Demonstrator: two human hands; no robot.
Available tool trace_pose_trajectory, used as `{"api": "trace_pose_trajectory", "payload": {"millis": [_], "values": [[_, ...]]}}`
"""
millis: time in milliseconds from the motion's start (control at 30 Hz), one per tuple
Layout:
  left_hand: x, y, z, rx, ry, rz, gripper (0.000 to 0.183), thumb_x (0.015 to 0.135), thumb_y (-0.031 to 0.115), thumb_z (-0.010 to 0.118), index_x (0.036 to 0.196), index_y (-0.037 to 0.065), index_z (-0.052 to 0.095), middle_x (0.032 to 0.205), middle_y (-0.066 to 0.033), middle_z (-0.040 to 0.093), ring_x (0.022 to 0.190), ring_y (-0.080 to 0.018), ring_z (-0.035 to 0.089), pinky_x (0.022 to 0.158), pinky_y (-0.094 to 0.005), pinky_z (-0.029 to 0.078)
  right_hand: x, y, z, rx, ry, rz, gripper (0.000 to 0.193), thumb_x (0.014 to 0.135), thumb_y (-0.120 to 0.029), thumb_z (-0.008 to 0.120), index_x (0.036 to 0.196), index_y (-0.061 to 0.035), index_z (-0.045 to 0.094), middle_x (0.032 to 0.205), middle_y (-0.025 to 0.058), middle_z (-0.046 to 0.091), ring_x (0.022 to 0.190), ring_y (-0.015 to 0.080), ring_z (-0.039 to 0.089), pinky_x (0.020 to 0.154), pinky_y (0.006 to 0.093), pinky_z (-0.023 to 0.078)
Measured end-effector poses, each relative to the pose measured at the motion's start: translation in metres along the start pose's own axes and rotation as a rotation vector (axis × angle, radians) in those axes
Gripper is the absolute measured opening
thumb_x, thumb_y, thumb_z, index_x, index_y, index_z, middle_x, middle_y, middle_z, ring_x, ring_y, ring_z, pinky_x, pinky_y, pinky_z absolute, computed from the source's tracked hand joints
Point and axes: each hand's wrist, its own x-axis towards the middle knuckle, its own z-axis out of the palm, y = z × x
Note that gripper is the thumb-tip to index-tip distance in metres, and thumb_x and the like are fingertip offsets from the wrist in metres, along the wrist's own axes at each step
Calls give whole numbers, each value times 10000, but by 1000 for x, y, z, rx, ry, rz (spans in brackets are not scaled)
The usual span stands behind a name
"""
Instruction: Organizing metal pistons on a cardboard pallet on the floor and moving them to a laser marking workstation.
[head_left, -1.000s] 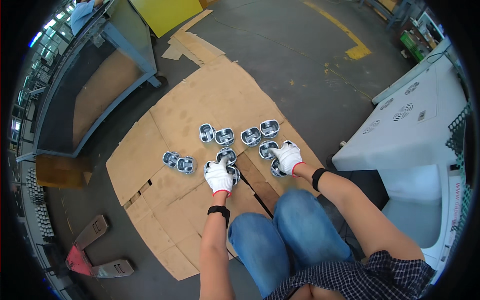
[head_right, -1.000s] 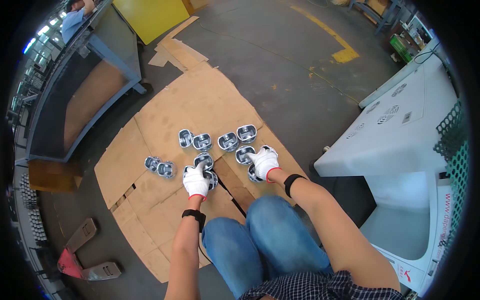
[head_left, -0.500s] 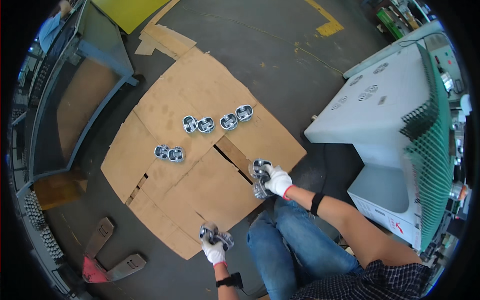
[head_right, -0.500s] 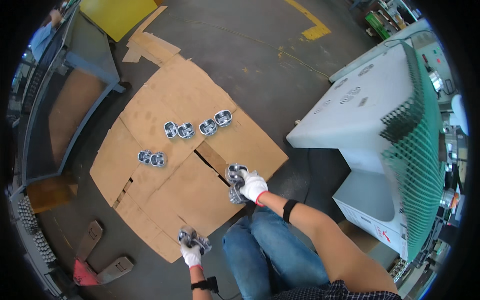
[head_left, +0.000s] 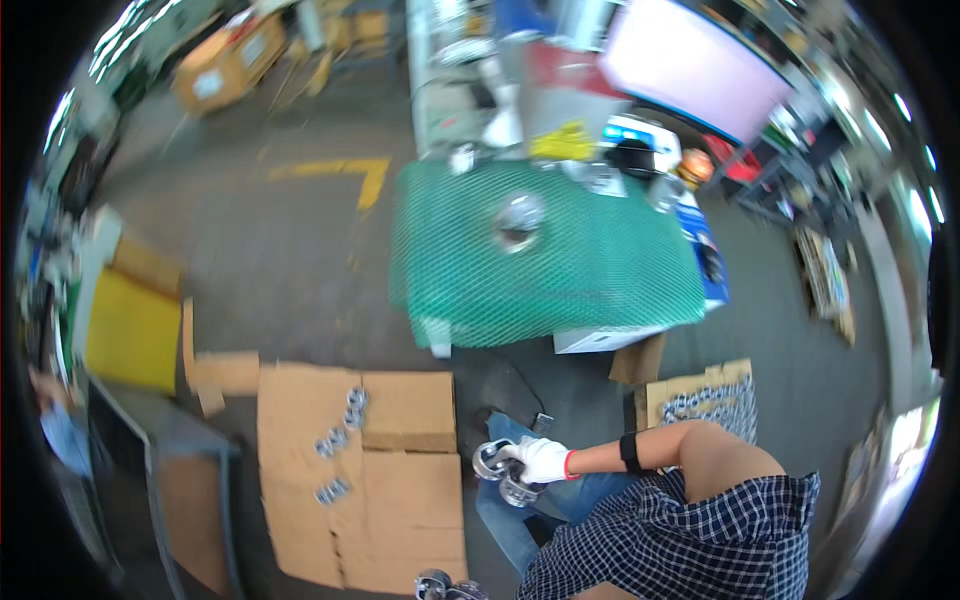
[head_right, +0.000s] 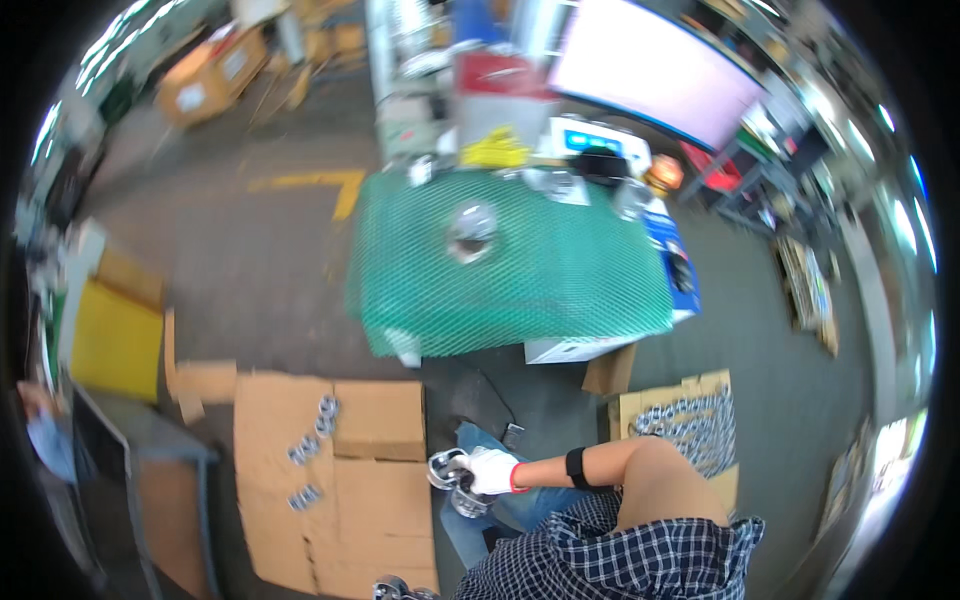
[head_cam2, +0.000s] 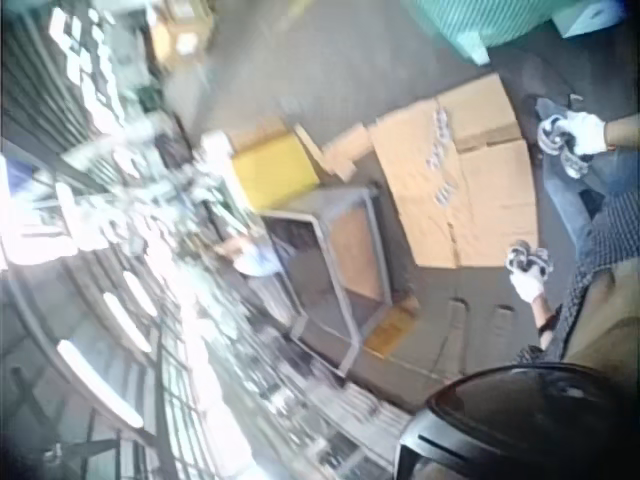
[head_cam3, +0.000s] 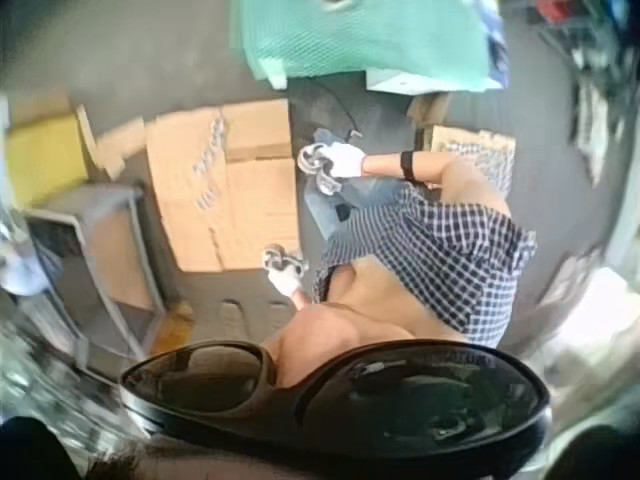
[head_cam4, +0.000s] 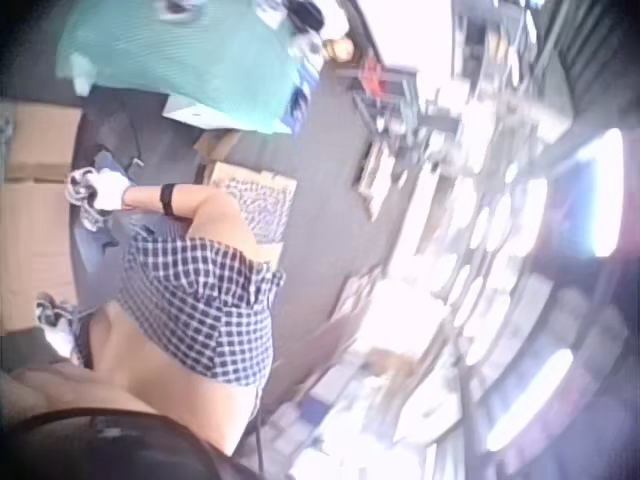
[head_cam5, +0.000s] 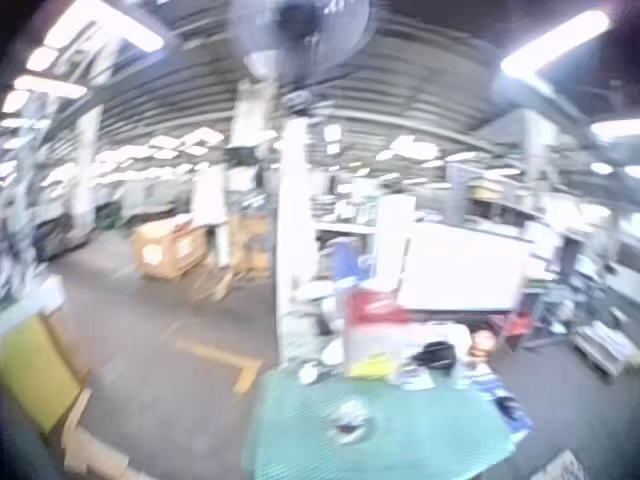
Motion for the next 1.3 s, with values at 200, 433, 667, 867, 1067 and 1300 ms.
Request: {"api": "trace_pose_trajectory", "payload": {"millis": [200, 433, 667, 867, 1067, 1300], "values": [[50, 156, -52, 41, 11, 998, 189, 804, -15, 519, 928, 18, 658, 978, -110, 693, 775, -218, 666, 716, -322, 530, -99, 34, -87, 125, 355, 253, 541, 708, -279, 687, 1235, -179, 611, 1025, 230, 655, 969, 392, 644, 851, 455, 523], [55, 329, -28, 355, -205, 933, 440, 637, 101, 709, 1072, 169, 718, 1084, -192, 630, 986, -372, 636, 883, -414, 520, -162, 92, -136, 327, 667, 579, 519, 718, -293, 685, 1224, -210, 607, 1100, 236, 611, 989, 410, 635, 892, 451, 518], [49, 473, 65, 409, -374, 1134, 492, 616, 133, 728, 1105, 186, 711, 991, -158, 606, 933, -346, 639, 847, -410, 523, -164, 148, -209, 328, 841, 667, 444, 727, -222, 675, 1169, -214, 641, 1034, 234, 621, 955, 379, 626, 844, 449, 519], [36, 600, 137, 450, -329, 1425, 488, 606, 149, 752, 1090, 194, 710, 944, -154, 575, 917, -351, 588, 829, -439, 495, -131, 198, -270, -46, 1040, 551, 344, 685, -138, 658, 1026, -175, 688, 834, 160, 632, 834, 352, 611, 734, 453, 496], [9, 700, 206, 536, -215, 1575, 390, 712, 152, 720, 1093, 231, 691, 987, -149, 596, 922, -340, 619, 791, -448, 508, -98, 236, -327, -160, 1117, 600, 309, 683, -144, 675, 988, -187, 700, 798, 169, 605, 793, 359, 625, 713, 467, 503], [-7, 749, 250, 614, -160, 1573, 395, 747, 147, 694, 1129, 248, 687, 1009, -155, 607, 887, -334, 645, 759, -442, 516, -69, 260, -359, -186, 1201, 644, 257, 710, -188, 666, 965, -175, 691, 825, 178, 602, 766, 351, 629, 678, 469, 501]]}}
